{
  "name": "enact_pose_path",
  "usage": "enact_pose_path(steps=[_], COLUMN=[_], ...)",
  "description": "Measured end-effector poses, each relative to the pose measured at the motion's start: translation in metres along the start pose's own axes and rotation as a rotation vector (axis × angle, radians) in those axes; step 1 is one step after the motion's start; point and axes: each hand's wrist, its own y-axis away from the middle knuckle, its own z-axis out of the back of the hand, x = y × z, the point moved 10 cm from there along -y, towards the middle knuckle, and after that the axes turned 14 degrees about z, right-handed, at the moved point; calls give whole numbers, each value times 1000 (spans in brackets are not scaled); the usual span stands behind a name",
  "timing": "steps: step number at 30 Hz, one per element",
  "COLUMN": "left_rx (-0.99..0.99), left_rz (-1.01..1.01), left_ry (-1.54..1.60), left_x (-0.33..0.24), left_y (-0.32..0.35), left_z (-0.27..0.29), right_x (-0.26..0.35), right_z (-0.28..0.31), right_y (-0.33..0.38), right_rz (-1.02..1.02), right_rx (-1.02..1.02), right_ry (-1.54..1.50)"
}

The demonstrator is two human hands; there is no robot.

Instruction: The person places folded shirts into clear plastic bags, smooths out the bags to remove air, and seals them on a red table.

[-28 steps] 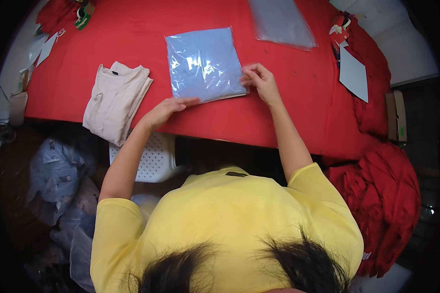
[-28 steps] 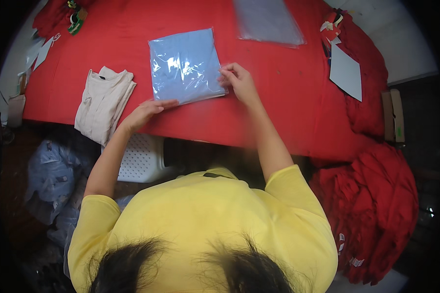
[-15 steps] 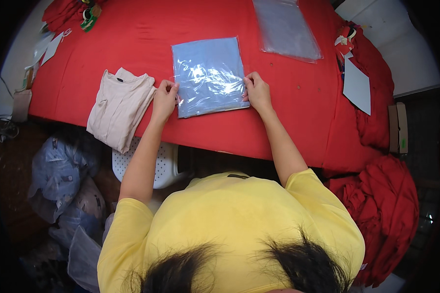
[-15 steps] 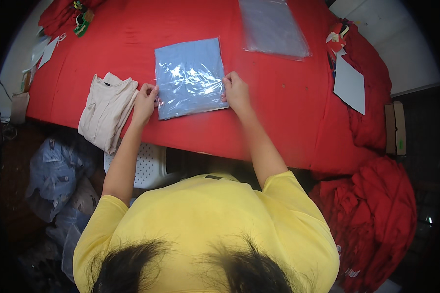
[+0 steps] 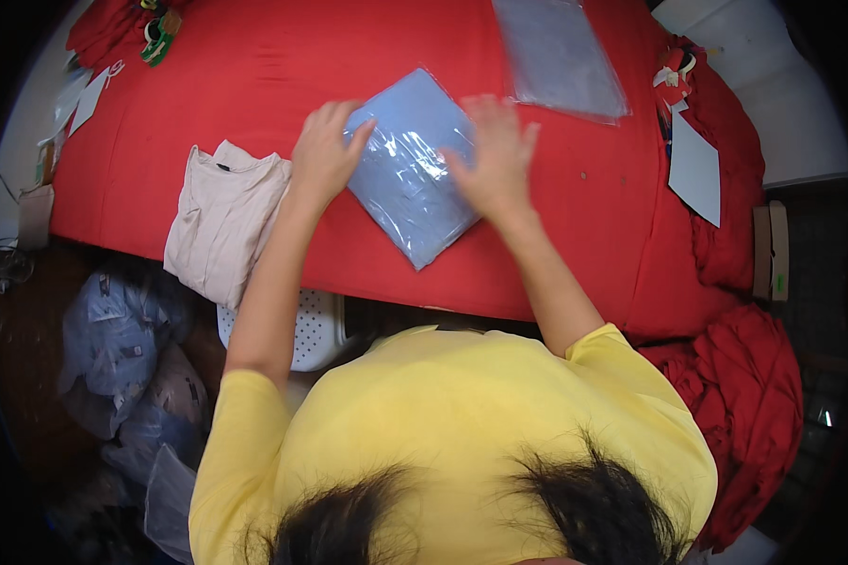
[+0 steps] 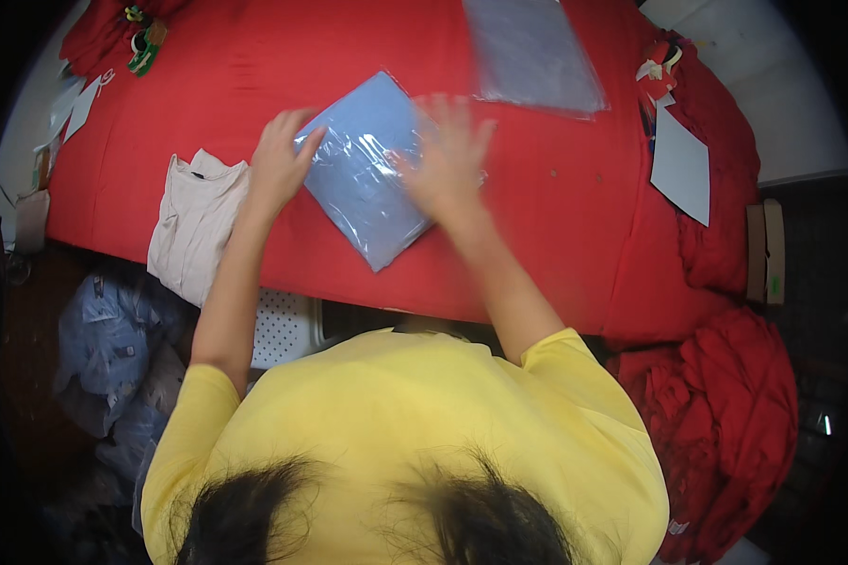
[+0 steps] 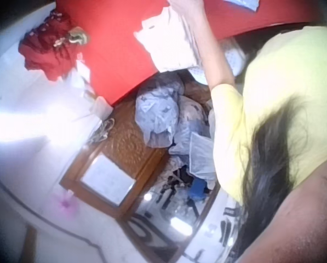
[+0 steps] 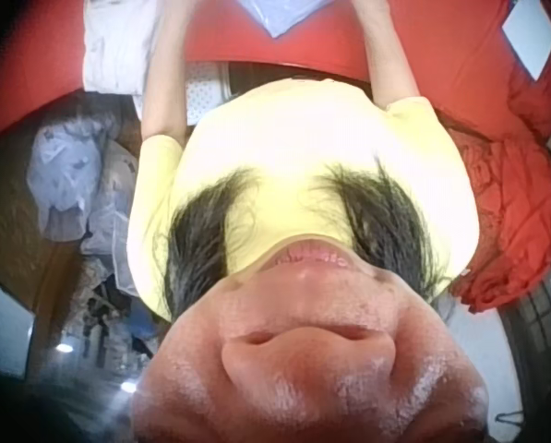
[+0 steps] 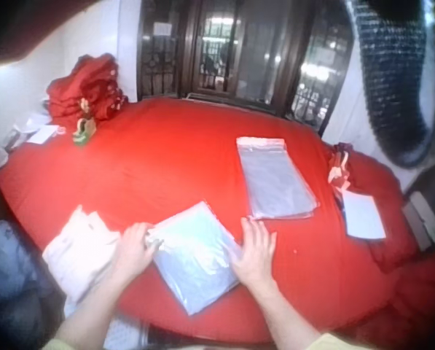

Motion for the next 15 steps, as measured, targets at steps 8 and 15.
enact_pose_path(steps=[8,15], left_rx=[291,335], left_rz=[-433,-386], left_ry=[-140,-67], left_x=[-26,-23], left_y=[-43,-44], left_z=[-118,-122], right_x=[73,70], right_z=[-80,-85], right_y=[-5,-5], right_rz=[325,248], right_rx=[266,346], right_ry=[-89,-185])
